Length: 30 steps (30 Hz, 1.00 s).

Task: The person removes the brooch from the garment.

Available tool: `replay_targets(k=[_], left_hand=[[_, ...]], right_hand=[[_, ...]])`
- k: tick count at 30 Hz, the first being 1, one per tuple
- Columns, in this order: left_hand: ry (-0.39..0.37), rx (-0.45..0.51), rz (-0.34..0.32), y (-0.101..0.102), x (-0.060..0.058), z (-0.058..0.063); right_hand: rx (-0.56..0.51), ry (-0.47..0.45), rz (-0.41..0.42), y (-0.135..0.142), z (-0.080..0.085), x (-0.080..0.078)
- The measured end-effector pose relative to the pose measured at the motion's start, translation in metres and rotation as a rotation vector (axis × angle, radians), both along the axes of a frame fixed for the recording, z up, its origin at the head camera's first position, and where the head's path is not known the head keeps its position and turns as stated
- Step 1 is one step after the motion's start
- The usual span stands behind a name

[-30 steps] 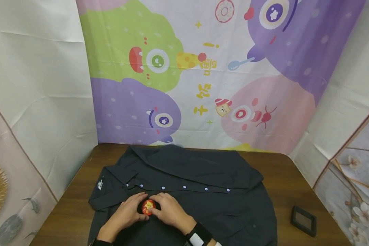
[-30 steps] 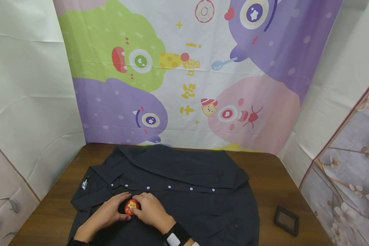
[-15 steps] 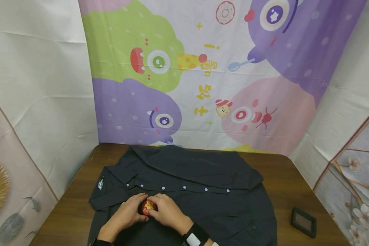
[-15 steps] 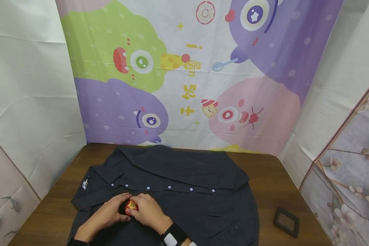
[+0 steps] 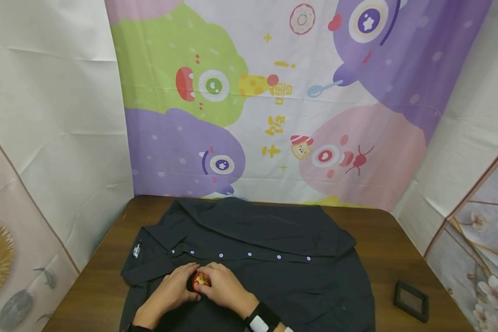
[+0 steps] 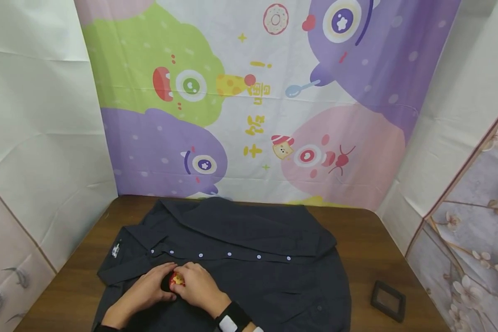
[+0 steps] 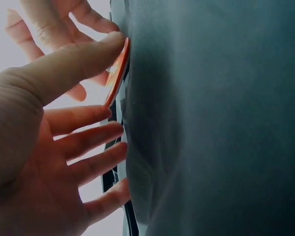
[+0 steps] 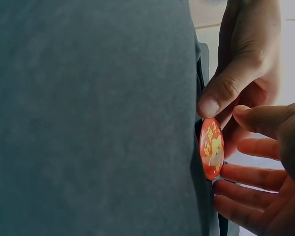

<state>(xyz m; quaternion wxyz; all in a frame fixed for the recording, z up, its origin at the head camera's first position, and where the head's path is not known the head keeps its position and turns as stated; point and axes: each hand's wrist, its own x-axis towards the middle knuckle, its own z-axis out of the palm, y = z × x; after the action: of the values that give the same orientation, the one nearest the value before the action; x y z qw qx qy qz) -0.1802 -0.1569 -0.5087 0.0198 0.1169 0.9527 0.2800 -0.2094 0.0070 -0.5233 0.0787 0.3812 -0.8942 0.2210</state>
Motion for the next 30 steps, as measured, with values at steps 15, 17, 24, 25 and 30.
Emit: replay_targets(k=[15,17,24,25,30], left_hand=[[-0.018,0.004,0.01,-0.002,-0.0012,-0.0015],[-0.021,0.003,0.01,-0.002,-0.0012,-0.0022],[-0.047,-0.039,0.016,-0.0038,-0.0033,-0.003],[-0.048,-0.044,0.016,-0.004,-0.0037,-0.0029],[-0.051,-0.053,0.013,-0.0044,-0.0038,-0.0035]], right_hand=[[0.033,-0.033,-0.011,-0.0031,-0.002,-0.0026],[0.046,-0.04,-0.015,-0.0034,-0.0019,-0.0025],[0.069,-0.055,-0.025,-0.0048,-0.0022,-0.0037],[0.071,-0.048,-0.025,-0.0048,-0.0021,-0.0039],[0.093,-0.005,-0.015,-0.0054,-0.0024,-0.0046]])
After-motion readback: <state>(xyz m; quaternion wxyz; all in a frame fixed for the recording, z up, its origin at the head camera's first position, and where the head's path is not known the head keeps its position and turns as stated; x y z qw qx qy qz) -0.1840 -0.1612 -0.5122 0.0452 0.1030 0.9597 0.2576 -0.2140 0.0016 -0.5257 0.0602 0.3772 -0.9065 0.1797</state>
